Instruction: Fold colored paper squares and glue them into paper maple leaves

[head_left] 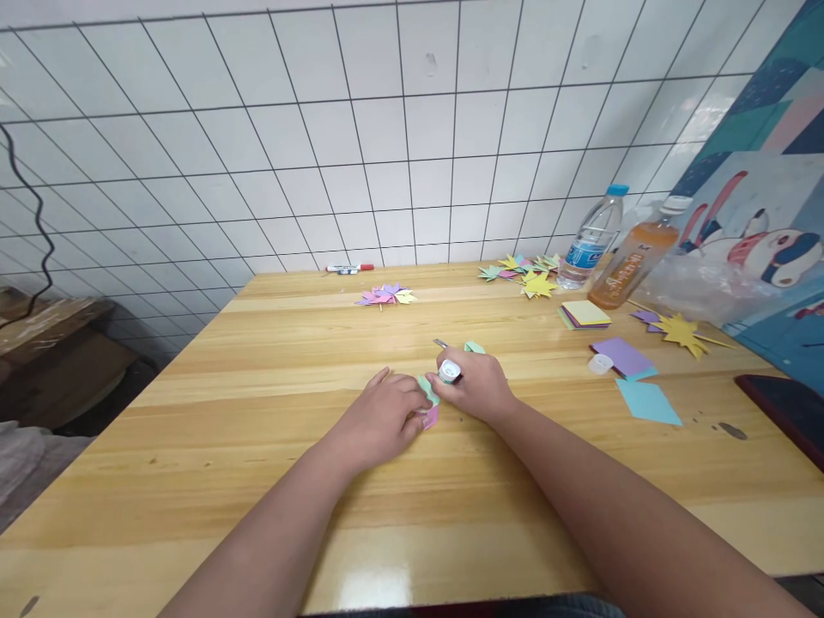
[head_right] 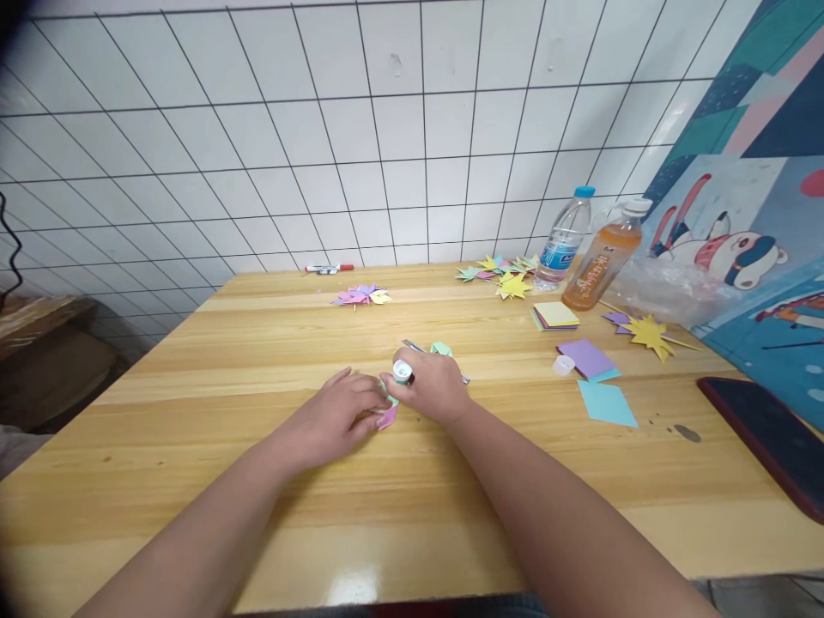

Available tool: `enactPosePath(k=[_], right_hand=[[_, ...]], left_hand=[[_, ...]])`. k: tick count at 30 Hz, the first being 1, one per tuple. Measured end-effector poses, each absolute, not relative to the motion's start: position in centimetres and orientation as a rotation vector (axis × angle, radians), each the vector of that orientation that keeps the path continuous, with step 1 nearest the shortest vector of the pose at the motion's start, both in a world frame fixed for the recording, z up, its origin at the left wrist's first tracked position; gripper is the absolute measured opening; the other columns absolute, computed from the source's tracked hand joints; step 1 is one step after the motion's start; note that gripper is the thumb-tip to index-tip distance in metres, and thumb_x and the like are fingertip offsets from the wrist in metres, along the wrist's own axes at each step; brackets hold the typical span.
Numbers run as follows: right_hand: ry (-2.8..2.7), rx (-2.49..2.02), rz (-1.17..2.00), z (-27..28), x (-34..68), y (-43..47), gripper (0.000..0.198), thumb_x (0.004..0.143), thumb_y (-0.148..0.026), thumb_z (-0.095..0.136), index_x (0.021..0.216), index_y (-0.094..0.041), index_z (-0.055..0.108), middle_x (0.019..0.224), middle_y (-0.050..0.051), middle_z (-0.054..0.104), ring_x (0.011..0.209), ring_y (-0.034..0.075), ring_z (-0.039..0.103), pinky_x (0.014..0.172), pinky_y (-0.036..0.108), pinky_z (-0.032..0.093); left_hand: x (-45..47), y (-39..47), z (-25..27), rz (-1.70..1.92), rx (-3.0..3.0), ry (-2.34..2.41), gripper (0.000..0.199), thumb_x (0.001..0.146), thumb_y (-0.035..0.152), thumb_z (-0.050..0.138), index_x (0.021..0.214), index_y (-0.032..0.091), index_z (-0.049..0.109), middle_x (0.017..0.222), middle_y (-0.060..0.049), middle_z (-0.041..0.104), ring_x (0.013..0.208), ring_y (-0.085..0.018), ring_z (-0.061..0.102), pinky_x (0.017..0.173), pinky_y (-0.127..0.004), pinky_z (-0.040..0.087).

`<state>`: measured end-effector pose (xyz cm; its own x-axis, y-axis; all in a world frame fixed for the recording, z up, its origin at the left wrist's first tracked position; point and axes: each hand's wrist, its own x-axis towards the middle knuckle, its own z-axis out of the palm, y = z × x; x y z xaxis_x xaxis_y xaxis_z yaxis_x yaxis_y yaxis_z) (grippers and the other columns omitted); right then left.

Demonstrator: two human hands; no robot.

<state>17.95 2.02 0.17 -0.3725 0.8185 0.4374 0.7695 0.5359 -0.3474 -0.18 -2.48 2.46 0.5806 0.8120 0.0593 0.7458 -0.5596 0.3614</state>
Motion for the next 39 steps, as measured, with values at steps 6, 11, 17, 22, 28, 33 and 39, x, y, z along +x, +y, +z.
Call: enactPosePath(k=[6, 11, 17, 22, 28, 33, 39], right_hand=[[-2.175, -1.304, 0.056, -0.1, 17.8, 2.2, 0.026, 0.079, -0.048, 0.052, 0.078, -0.023, 0.056, 0.065, -0.002, 0.062, 0.059, 0.014, 0.053, 0.054, 0.024, 0.025], [-2.14, -1.321, 0.069, -0.1, 17.8, 2.4, 0.025, 0.078, -0.048, 0.055, 0.077, -0.023, 0.055, 0.066, -0.003, 0.062, 0.059, 0.013, 0.053, 0.052, 0.023, 0.025], [-1.914, -1.326, 0.311, 0.1, 18.0, 2.7, 0.025, 0.076, -0.047, 0.059, 0.079, -0.022, 0.059, 0.064, -0.002, 0.062, 0.06, 0.013, 0.054, 0.054, 0.023, 0.033], [-1.173, -1.167, 1.045, 0.4, 19.9, 4.1, 0.035, 0.063, -0.046, 0.072, 0.077, -0.02, 0.053, 0.065, -0.002, 0.062, 0.06, 0.013, 0.058, 0.057, 0.025, 0.046], [-0.789, -0.801, 1.523, 1.7, 23.7, 5.3, 0.03, 0.071, -0.045, 0.066, 0.085, -0.022, 0.053, 0.062, -0.007, 0.056, 0.042, 0.005, 0.042, 0.046, 0.02, 0.045], [-0.936, -0.794, 1.413, 1.4, 24.8, 6.3, 0.03, 0.077, -0.042, 0.06, 0.099, -0.022, 0.054, 0.089, 0.001, 0.065, 0.073, 0.012, 0.061, 0.07, 0.026, 0.051], [-1.41, -1.358, 0.722, -1.2, 25.8, 8.1, 0.023, 0.084, -0.029, 0.048, 0.106, -0.022, 0.048, 0.112, 0.007, 0.064, 0.106, 0.019, 0.057, 0.087, 0.033, 0.042]], left_hand=[[-0.2, -2.6, 2.6, 0.312, 2.523, 1.271, 0.015, 0.084, 0.03, 0.05, 0.088, 0.026, 0.063, 0.094, 0.0, 0.063, 0.099, -0.02, 0.052, 0.103, -0.05, 0.022], [-0.2, -2.6, 2.7, 0.317, 2.529, 1.275, 0.013, 0.082, 0.029, 0.052, 0.088, 0.026, 0.063, 0.093, -0.001, 0.063, 0.099, -0.02, 0.052, 0.104, -0.049, 0.02], [-0.4, -2.7, 2.4, 0.321, 2.536, 1.296, 0.016, 0.078, 0.024, 0.057, 0.093, 0.028, 0.063, 0.092, 0.0, 0.063, 0.1, -0.02, 0.052, 0.105, -0.049, 0.02], [-0.4, -2.6, 2.2, 0.371, 2.533, 1.287, 0.015, 0.08, 0.024, 0.055, 0.092, 0.029, 0.063, 0.094, 0.001, 0.064, 0.101, -0.019, 0.052, 0.105, -0.051, 0.017], [-0.3, -2.3, 2.1, 0.407, 2.578, 1.26, 0.017, 0.085, 0.036, 0.05, 0.086, 0.028, 0.065, 0.086, 0.0, 0.065, 0.098, -0.019, 0.053, 0.105, -0.049, 0.018], [-0.5, -1.7, 1.4, 0.397, 2.597, 1.272, 0.017, 0.086, 0.032, 0.049, 0.083, 0.029, 0.066, 0.083, 0.001, 0.066, 0.091, -0.017, 0.055, 0.103, -0.047, 0.021], [-0.6, -1.7, 1.0, 0.428, 2.609, 1.26, 0.017, 0.084, 0.034, 0.051, 0.086, 0.028, 0.067, 0.084, -0.001, 0.066, 0.089, -0.018, 0.056, 0.103, -0.045, 0.024]])
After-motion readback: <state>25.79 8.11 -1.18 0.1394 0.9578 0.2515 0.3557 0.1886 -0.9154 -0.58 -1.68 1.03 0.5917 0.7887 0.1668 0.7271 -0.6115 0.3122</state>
